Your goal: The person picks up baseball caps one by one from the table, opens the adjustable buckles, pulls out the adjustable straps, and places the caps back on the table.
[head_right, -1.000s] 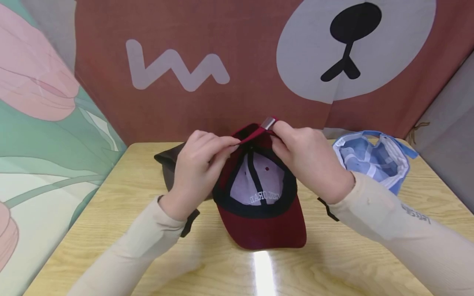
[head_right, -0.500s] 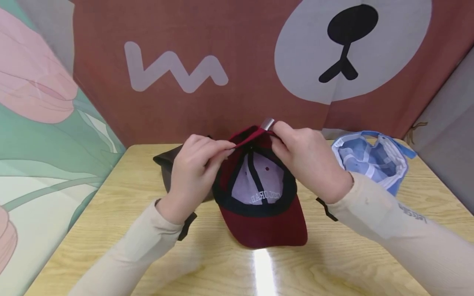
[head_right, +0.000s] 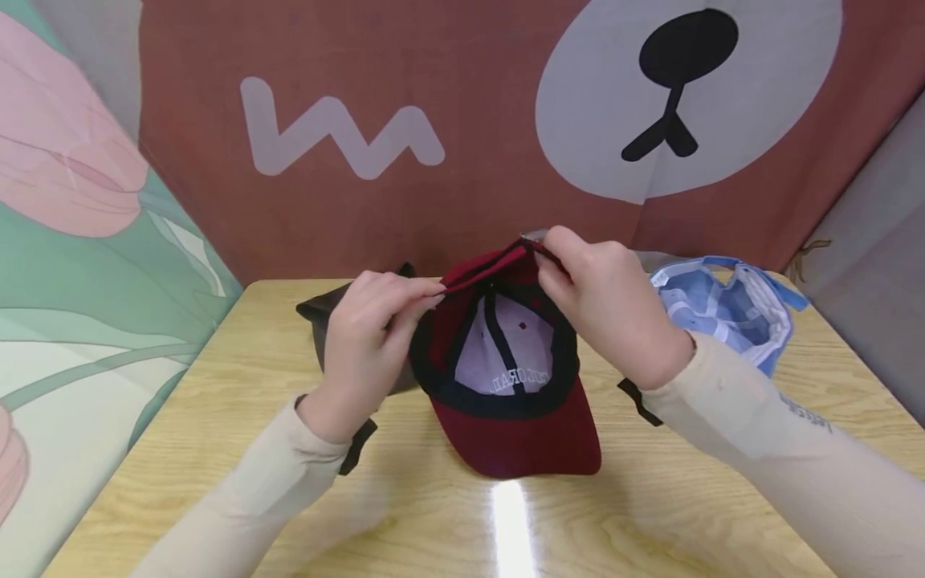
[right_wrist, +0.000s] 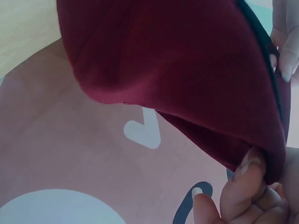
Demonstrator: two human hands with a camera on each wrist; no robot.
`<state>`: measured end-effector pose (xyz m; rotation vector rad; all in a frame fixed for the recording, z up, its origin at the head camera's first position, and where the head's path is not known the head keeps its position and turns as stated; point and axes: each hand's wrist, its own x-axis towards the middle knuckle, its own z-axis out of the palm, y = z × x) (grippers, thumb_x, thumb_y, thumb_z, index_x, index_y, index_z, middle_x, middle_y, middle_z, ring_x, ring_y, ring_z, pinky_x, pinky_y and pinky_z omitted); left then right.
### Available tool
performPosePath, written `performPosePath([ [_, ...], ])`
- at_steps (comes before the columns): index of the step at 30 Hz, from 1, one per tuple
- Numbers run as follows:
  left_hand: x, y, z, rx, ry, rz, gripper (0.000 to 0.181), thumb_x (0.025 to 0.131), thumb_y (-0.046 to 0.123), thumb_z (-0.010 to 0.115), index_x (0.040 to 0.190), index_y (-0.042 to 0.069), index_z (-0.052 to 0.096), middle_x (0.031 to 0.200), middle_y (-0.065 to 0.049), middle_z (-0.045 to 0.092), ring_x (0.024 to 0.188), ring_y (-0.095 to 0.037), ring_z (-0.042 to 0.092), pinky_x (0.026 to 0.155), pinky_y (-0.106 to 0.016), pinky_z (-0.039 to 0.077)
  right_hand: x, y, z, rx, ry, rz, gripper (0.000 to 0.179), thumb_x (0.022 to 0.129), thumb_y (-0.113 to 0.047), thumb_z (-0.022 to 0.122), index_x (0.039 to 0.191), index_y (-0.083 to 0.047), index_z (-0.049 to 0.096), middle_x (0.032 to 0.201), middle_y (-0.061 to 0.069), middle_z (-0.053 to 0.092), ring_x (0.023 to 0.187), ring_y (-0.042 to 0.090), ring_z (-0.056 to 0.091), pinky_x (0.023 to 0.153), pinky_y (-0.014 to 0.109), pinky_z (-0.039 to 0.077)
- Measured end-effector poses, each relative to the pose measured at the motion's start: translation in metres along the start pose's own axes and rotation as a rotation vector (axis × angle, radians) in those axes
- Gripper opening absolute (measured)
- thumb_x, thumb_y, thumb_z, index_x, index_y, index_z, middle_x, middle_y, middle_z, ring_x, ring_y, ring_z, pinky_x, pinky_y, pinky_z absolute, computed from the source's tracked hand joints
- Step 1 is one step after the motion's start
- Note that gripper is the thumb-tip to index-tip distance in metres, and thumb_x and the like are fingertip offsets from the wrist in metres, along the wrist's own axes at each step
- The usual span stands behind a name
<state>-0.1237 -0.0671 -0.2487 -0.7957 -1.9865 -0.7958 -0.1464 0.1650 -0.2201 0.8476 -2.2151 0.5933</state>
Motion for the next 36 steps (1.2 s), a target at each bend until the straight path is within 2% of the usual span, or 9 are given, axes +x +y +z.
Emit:
performPosePath([
  [4,0.0,0.0,-0.002,-0.012,-0.005,-0.011,0.008,0.088,0.006,0.071,0.096,0.005,0.073,0.088,-0.004,0.071,0.077,-0.019,0.055,0.068,-0.028,0.044,0.0,0.0,-0.001,0.024,0.015,0.027,0.018,0.085,0.01,0.066,0.081,-0.004,0.055,0.062,-0.001,0.044,0.045,0.007,0.032,0.045,0.017,0.027],
  [10,-0.007,-0.002,0.002,-0.016,-0.041,0.039,0.012,0.086,0.004,0.073,0.097,0.002,0.069,0.093,-0.007,0.07,0.083,-0.021,0.058,0.075,-0.03,0.046,0.0,-0.006,-0.006,0.078,0.027,0.101,0.011,0.088,0.006,0.065,0.087,-0.003,0.061,0.065,-0.002,0.047,0.049,0.006,0.034,0.049,0.017,0.028],
  [13,-0.01,-0.003,0.003,0.008,-0.048,0.039,0.017,0.083,-0.001,0.073,0.099,0.001,0.068,0.095,-0.008,0.068,0.083,-0.023,0.057,0.074,-0.031,0.047,0.0,-0.008,-0.008,0.104,0.024,0.132,0.009,0.088,0.004,0.066,0.09,-0.003,0.062,0.065,-0.003,0.047,0.048,0.005,0.034,0.049,0.017,0.029],
  [20,-0.017,-0.005,0.005,0.072,-0.108,-0.058,0.035,0.08,0.001,0.077,0.112,0.0,0.064,0.108,-0.013,0.062,0.086,-0.027,0.055,0.07,-0.031,0.049,-0.001,-0.011,-0.01,0.124,0.036,0.136,0.01,0.088,0.004,0.067,0.089,-0.004,0.062,0.065,-0.004,0.046,0.048,0.005,0.033,0.049,0.017,0.029],
  [28,-0.025,-0.007,0.01,0.046,-0.224,-0.205,0.05,0.082,0.017,0.078,0.124,-0.001,0.057,0.123,-0.015,0.057,0.107,-0.029,0.056,0.091,-0.038,0.048,-0.001,-0.013,-0.012,0.127,0.045,0.141,0.01,0.088,0.004,0.067,0.088,-0.004,0.061,0.064,-0.005,0.044,0.048,0.005,0.033,0.049,0.018,0.028],
  [36,-0.025,-0.003,0.013,0.05,-0.307,-0.282,0.061,0.077,0.01,0.076,0.131,-0.002,0.052,0.133,-0.014,0.052,0.118,-0.03,0.052,0.098,-0.04,0.044,-0.001,-0.018,-0.014,0.138,0.045,0.153,0.01,0.088,0.003,0.067,0.089,-0.005,0.062,0.063,-0.005,0.044,0.047,0.006,0.033,0.047,0.018,0.027],
])
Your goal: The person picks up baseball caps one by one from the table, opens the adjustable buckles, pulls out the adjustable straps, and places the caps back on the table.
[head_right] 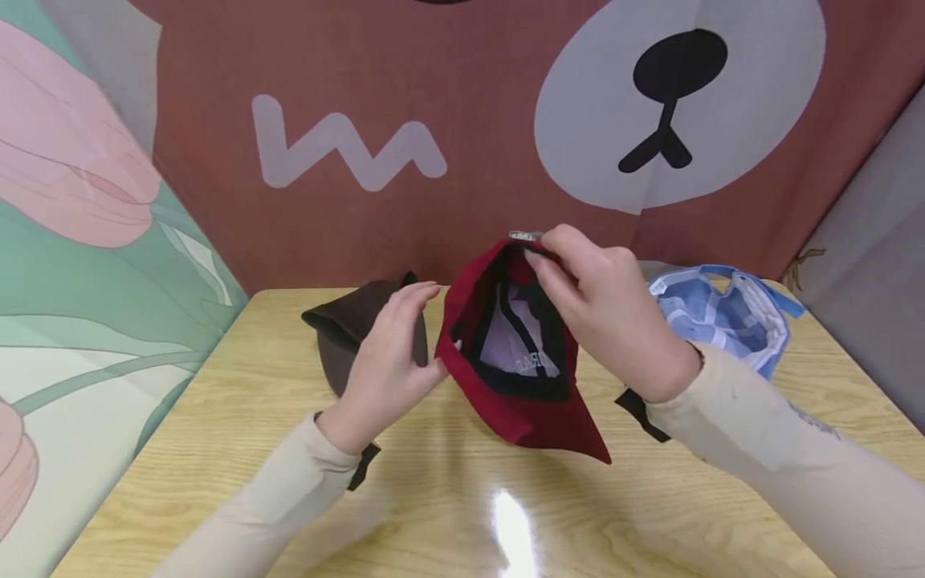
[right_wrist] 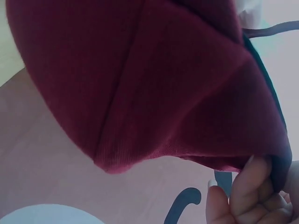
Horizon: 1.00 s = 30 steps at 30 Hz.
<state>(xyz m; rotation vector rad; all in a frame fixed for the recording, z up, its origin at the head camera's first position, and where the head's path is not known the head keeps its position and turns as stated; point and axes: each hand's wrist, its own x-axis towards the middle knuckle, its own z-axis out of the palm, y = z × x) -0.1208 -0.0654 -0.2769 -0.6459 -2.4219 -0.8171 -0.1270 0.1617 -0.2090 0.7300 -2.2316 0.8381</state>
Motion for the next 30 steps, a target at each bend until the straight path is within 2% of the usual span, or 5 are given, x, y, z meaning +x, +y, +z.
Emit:
performPosePath([
  [7,-0.004,-0.006,-0.001,-0.051,-0.088,-0.13,0.066,0.078,0.007,0.076,0.137,0.001,0.046,0.132,-0.013,0.053,0.112,-0.027,0.054,0.091,-0.04,0.049,-0.002,-0.002,-0.003,-0.025,0.035,-0.032,0.01,0.086,0.006,0.067,0.088,-0.002,0.062,0.064,-0.003,0.043,0.05,0.001,0.033,0.049,0.018,0.029],
  [11,-0.009,-0.013,-0.003,-0.094,-0.115,-0.234,0.058,0.086,0.009,0.07,0.138,0.001,0.046,0.126,-0.01,0.06,0.087,-0.02,0.06,0.076,-0.035,0.052,-0.004,0.0,-0.006,-0.028,0.053,-0.016,0.01,0.086,0.007,0.067,0.091,0.0,0.062,0.064,-0.002,0.042,0.051,0.0,0.032,0.048,0.017,0.03],
  [20,-0.022,-0.026,-0.002,-0.235,-0.154,-0.36,0.03,0.103,0.017,0.041,0.12,0.003,0.061,0.07,-0.003,0.061,0.057,-0.014,0.052,0.058,-0.033,0.045,-0.007,0.006,-0.009,0.0,0.066,0.038,0.009,0.089,0.003,0.065,0.097,0.0,0.063,0.062,-0.003,0.044,0.05,0.001,0.031,0.047,0.02,0.028],
  [25,-0.024,-0.026,0.0,-0.45,-0.1,-0.466,0.032,0.106,0.02,0.035,0.098,0.001,0.06,0.069,-0.01,0.059,0.061,-0.022,0.057,0.06,-0.034,0.05,-0.008,0.008,-0.007,0.017,0.06,0.0,0.013,0.085,0.008,0.067,0.096,0.002,0.064,0.073,-0.006,0.056,0.058,-0.004,0.041,0.051,0.015,0.033],
  [30,-0.023,-0.021,-0.004,-0.704,-0.087,-0.591,0.045,0.107,0.03,0.03,0.108,-0.005,0.059,0.074,-0.017,0.061,0.062,-0.025,0.059,0.058,-0.041,0.056,-0.011,0.01,-0.006,0.021,0.053,-0.021,0.016,0.081,0.01,0.069,0.094,0.002,0.066,0.083,-0.008,0.063,0.069,-0.008,0.049,0.06,0.01,0.038],
])
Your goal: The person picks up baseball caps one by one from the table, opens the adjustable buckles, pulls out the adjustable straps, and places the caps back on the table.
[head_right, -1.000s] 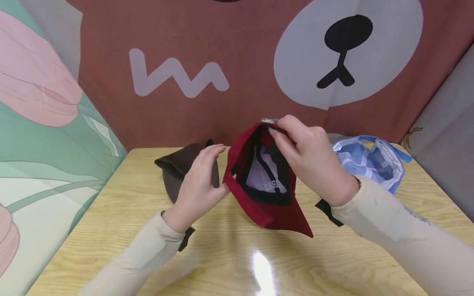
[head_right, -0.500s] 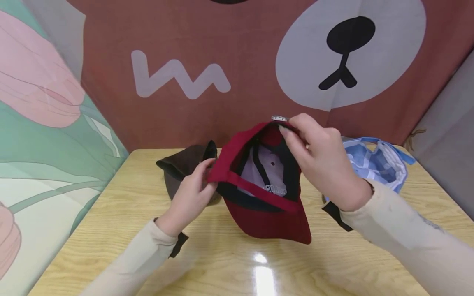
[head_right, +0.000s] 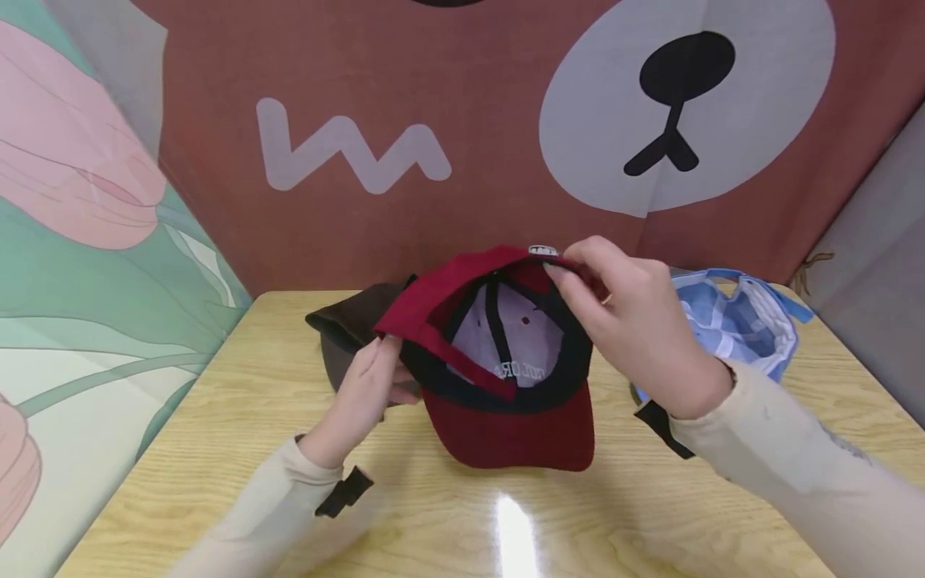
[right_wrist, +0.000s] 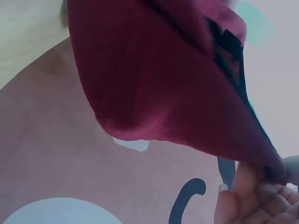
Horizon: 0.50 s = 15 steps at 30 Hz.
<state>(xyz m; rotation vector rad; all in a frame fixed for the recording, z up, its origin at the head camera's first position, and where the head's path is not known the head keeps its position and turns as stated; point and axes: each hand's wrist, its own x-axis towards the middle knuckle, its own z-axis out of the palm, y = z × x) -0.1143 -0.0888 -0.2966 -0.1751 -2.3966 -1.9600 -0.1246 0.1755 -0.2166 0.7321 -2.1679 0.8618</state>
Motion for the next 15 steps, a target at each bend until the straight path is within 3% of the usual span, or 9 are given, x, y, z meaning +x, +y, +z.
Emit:
performPosePath([
  [4,-0.002,0.005,0.002,-0.146,-0.05,-0.021,0.052,0.107,0.032,0.026,0.115,-0.008,0.058,0.086,-0.022,0.067,0.073,-0.029,0.067,0.061,-0.046,0.057,-0.004,0.002,0.001,0.015,-0.004,0.008,0.015,0.08,0.01,0.069,0.091,0.0,0.068,0.081,-0.004,0.064,0.069,-0.008,0.05,0.059,0.01,0.038],
  [8,-0.002,0.008,0.005,-0.239,-0.048,-0.037,0.053,0.106,0.031,0.024,0.118,-0.009,0.056,0.099,-0.025,0.067,0.085,-0.03,0.07,0.07,-0.046,0.057,-0.007,0.004,0.003,0.025,-0.009,-0.006,0.016,0.079,0.012,0.068,0.089,-0.001,0.068,0.08,0.003,0.065,0.069,-0.005,0.049,0.059,0.011,0.037],
  [12,-0.002,0.014,0.006,-0.304,-0.059,-0.002,0.049,0.107,0.029,0.024,0.121,-0.007,0.054,0.103,-0.022,0.066,0.086,-0.023,0.068,0.077,-0.043,0.056,-0.009,0.01,0.005,0.031,-0.03,-0.107,0.02,0.076,0.013,0.068,0.09,0.0,0.069,0.088,0.007,0.066,0.075,-0.002,0.049,0.062,0.011,0.038],
  [15,-0.003,0.018,0.006,-0.373,-0.064,0.025,0.045,0.107,0.03,0.026,0.119,-0.005,0.054,0.096,-0.016,0.067,0.081,-0.018,0.065,0.076,-0.041,0.055,-0.012,0.016,0.006,0.039,-0.055,-0.175,0.025,0.072,0.015,0.07,0.092,0.0,0.07,0.096,0.01,0.068,0.087,0.0,0.053,0.065,0.012,0.038],
])
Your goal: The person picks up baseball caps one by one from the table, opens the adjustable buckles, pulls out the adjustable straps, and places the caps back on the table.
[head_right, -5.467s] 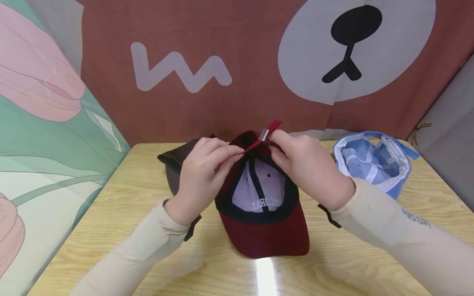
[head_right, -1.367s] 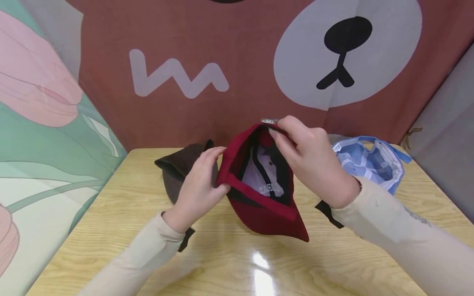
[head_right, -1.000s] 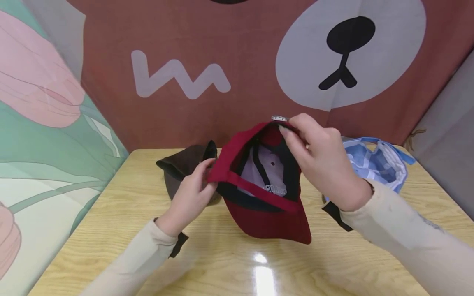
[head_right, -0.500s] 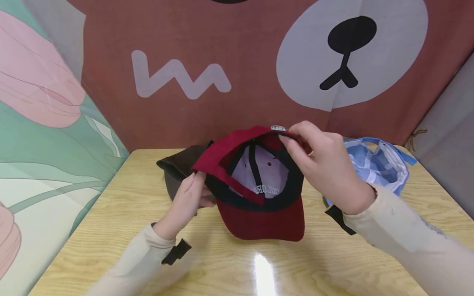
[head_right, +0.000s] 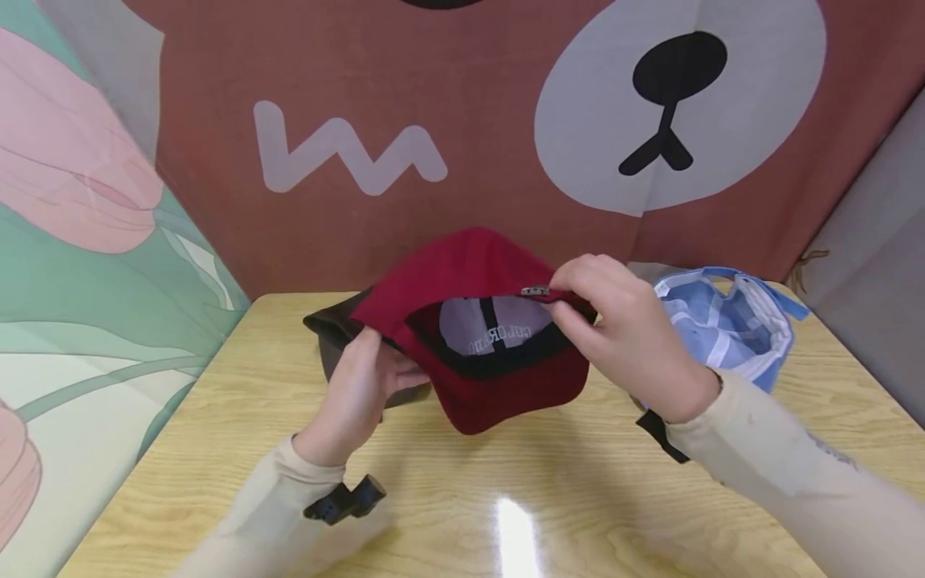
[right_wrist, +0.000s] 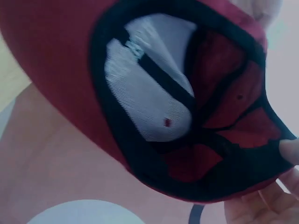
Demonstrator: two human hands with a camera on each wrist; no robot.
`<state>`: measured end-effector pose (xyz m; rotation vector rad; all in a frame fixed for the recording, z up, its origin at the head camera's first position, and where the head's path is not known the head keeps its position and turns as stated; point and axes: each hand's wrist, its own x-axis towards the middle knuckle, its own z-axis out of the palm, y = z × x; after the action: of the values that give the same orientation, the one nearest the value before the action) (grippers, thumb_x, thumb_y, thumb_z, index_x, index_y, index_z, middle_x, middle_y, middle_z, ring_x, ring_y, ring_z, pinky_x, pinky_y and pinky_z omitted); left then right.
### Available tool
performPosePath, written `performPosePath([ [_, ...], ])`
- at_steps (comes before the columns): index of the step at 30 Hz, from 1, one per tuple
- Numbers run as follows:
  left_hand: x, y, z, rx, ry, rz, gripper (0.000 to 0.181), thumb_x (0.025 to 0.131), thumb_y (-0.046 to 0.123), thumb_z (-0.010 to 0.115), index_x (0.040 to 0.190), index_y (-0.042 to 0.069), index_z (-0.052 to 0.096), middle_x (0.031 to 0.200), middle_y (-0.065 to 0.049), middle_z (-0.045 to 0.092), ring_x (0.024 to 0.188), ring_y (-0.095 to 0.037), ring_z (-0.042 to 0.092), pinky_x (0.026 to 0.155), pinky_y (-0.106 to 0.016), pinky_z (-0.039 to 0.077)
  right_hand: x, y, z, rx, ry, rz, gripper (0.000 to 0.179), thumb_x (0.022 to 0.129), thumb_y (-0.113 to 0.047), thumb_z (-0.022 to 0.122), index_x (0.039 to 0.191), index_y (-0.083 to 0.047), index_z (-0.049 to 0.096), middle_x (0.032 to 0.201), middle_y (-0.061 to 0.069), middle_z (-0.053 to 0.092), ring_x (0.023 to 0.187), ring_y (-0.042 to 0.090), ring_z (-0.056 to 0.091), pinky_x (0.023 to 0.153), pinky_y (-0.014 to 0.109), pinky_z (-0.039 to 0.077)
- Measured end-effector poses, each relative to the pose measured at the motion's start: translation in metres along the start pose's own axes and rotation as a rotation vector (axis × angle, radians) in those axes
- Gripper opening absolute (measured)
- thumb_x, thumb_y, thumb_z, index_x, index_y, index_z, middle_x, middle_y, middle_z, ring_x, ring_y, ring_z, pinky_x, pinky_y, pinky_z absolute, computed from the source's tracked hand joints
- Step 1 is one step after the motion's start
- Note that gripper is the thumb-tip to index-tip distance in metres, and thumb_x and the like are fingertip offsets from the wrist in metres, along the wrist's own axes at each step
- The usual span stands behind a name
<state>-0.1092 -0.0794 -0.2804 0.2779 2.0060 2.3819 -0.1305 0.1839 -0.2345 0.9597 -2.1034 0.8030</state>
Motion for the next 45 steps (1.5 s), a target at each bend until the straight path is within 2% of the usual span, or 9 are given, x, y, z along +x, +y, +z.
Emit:
performPosePath([
  [8,0.001,0.005,0.006,-0.093,0.074,-0.022,0.037,0.106,0.029,0.031,0.098,0.004,0.058,0.071,-0.001,0.06,0.066,-0.014,0.058,0.068,-0.032,0.052,-0.013,0.009,0.003,0.012,-0.059,-0.017,0.03,0.066,0.017,0.072,0.093,0.004,0.069,0.116,0.018,0.062,0.106,0.028,0.052,0.091,0.009,0.033],
  [11,0.003,0.007,0.009,-0.135,0.076,-0.015,0.034,0.106,0.029,0.033,0.097,0.007,0.058,0.069,0.0,0.06,0.064,-0.014,0.057,0.067,-0.031,0.051,-0.017,0.015,0.005,0.012,-0.062,-0.024,0.017,0.088,-0.01,0.07,0.096,0.005,0.068,0.125,0.022,0.057,0.109,0.036,0.05,0.094,0.011,0.032],
  [15,0.004,0.01,0.011,-0.176,0.091,-0.007,0.031,0.106,0.028,0.033,0.094,0.01,0.055,0.066,0.001,0.056,0.06,-0.013,0.053,0.064,-0.029,0.048,-0.023,0.021,0.008,0.003,-0.04,-0.018,0.063,0.096,-0.052,0.047,0.106,0.006,0.067,0.135,0.024,0.051,0.117,0.037,0.048,0.097,0.008,0.03],
  [19,0.003,0.013,0.011,-0.215,0.108,0.009,0.031,0.107,0.027,0.03,0.094,0.012,0.054,0.066,0.001,0.051,0.06,-0.013,0.048,0.062,-0.03,0.046,-0.029,0.025,0.013,0.01,-0.008,0.013,0.07,0.094,-0.054,0.049,0.122,0.009,0.06,0.146,0.02,0.043,0.132,0.022,0.044,0.098,0.007,0.032],
  [24,0.001,0.014,0.009,-0.258,0.077,0.036,0.031,0.107,0.026,0.028,0.111,0.009,0.054,0.079,-0.002,0.058,0.071,-0.015,0.057,0.072,-0.038,0.052,-0.037,0.028,0.021,0.025,0.045,0.097,0.083,0.09,-0.055,0.052,0.141,0.009,0.042,0.15,0.021,0.036,0.134,0.002,0.037,0.097,0.007,0.033],
  [32,-0.002,0.014,0.01,-0.307,0.069,0.054,0.033,0.108,0.027,0.028,0.114,0.01,0.055,0.093,-0.001,0.064,0.08,-0.018,0.062,0.077,-0.044,0.051,-0.049,0.034,0.027,0.234,-0.064,0.373,0.08,0.08,0.012,0.072,0.149,-0.004,0.034,0.133,0.015,0.055,0.112,-0.011,0.049,0.084,0.006,0.042],
  [37,-0.003,0.016,0.009,-0.345,0.051,0.068,0.032,0.107,0.028,0.029,0.115,0.01,0.055,0.095,-0.002,0.063,0.079,-0.019,0.061,0.08,-0.046,0.051,-0.062,0.043,0.031,0.462,-0.205,0.58,0.055,0.09,0.004,0.064,0.14,0.005,0.04,0.115,-0.011,0.06,0.101,-0.004,0.059,0.078,0.016,0.05],
  [40,-0.004,0.017,0.009,-0.36,0.034,0.068,0.03,0.107,0.026,0.028,0.116,0.012,0.054,0.097,-0.002,0.062,0.078,-0.019,0.061,0.081,-0.048,0.051,-0.071,0.048,0.032,0.536,-0.26,0.69,0.042,0.093,0.0,0.062,0.131,0.008,0.045,0.105,-0.015,0.063,0.093,0.001,0.063,0.076,0.02,0.053],
  [45,-0.004,0.019,0.01,-0.388,-0.003,0.073,0.03,0.108,0.025,0.027,0.118,0.013,0.053,0.101,-0.003,0.062,0.084,-0.021,0.063,0.082,-0.049,0.051,-0.083,0.054,0.037,0.616,-0.283,0.689,0.025,0.093,0.002,0.06,0.117,-0.004,0.057,0.098,-0.009,0.067,0.086,0.008,0.067,0.073,0.025,0.055],
])
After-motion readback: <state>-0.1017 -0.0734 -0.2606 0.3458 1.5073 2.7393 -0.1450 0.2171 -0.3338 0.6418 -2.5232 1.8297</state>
